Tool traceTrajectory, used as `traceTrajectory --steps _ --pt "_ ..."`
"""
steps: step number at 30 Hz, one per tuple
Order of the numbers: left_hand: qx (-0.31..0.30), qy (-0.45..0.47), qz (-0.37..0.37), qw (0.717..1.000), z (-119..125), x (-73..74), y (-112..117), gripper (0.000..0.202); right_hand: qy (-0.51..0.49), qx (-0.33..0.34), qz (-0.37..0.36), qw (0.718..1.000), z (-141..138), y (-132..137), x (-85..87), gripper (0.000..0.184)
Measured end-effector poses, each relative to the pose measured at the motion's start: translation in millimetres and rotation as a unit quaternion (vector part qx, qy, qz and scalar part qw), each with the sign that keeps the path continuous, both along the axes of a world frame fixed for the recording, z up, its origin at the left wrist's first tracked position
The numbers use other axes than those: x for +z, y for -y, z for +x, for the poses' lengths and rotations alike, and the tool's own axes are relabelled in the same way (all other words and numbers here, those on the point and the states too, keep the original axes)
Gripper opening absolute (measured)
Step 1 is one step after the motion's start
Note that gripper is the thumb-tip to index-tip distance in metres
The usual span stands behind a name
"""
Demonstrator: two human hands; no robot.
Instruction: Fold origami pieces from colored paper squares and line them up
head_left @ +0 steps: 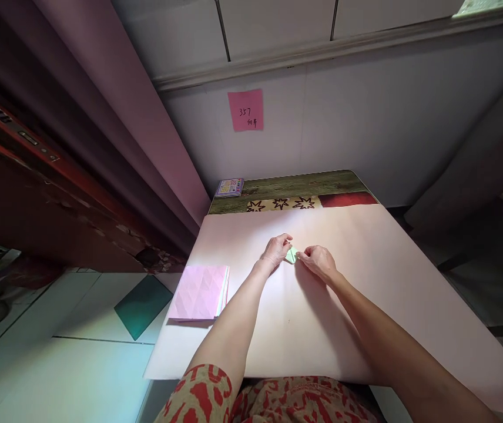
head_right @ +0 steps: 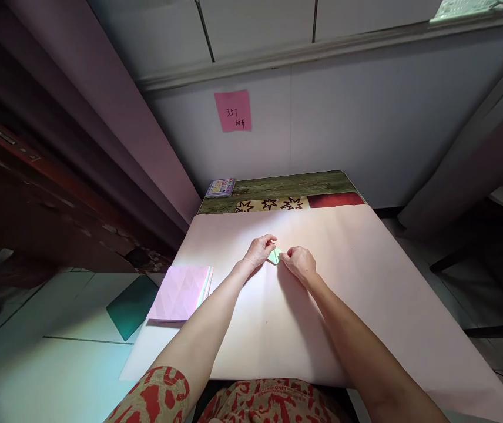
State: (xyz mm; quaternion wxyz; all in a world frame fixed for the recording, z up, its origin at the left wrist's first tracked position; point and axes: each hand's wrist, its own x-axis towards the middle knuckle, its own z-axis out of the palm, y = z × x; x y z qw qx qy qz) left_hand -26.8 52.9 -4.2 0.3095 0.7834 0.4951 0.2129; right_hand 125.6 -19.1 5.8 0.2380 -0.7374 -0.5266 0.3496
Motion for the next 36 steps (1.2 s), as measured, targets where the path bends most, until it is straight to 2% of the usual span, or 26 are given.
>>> traceTrajectory --steps 2,5,9,11,15,19,22,28,36 --pt "-0.001 -0.007 0.009 1.0 0 -1.5 1 0.025 0.056 -0.001 0.061 0.997 -2 5 -4.1 0.013" --pt "-0.001 -0.023 0.03 0.999 -1 -0.9 4 0.024 0.133 0.081 0.194 0.969 -2 12 -15.3 0.023" --pt "0.017 -0.055 0.054 0.997 -4 2.6 12 0.016 0.119 0.167 0.251 0.946 9 9 -28.6 0.024" --pt "0.022 -0.069 0.056 0.996 -7 3.5 19 0.008 0.092 0.191 0.248 0.945 16 4 -31.2 0.022" --pt "0.008 -0.087 0.079 0.993 -22 1.4 37 0.016 0.049 0.214 0.229 0.948 25 -4 -30.7 0.018" --pt "-0.052 -0.069 0.145 0.986 -38 -2.3 53 0.016 0.023 0.196 0.227 0.954 25 -5 -29.3 0.017" --pt "-0.067 -0.052 0.162 0.983 -43 -3.3 59 0.018 0.018 0.181 0.228 0.957 23 -4 -29.6 0.017" --pt "-0.03 -0.042 0.097 0.994 -37 -0.2 54 0.018 0.014 0.165 0.213 0.963 22 -3 -28.4 0.025" --pt "0.062 -0.034 0.024 0.997 -26 4.3 51 0.02 0.053 0.115 0.152 0.98 17 -8 -21.5 0.028"
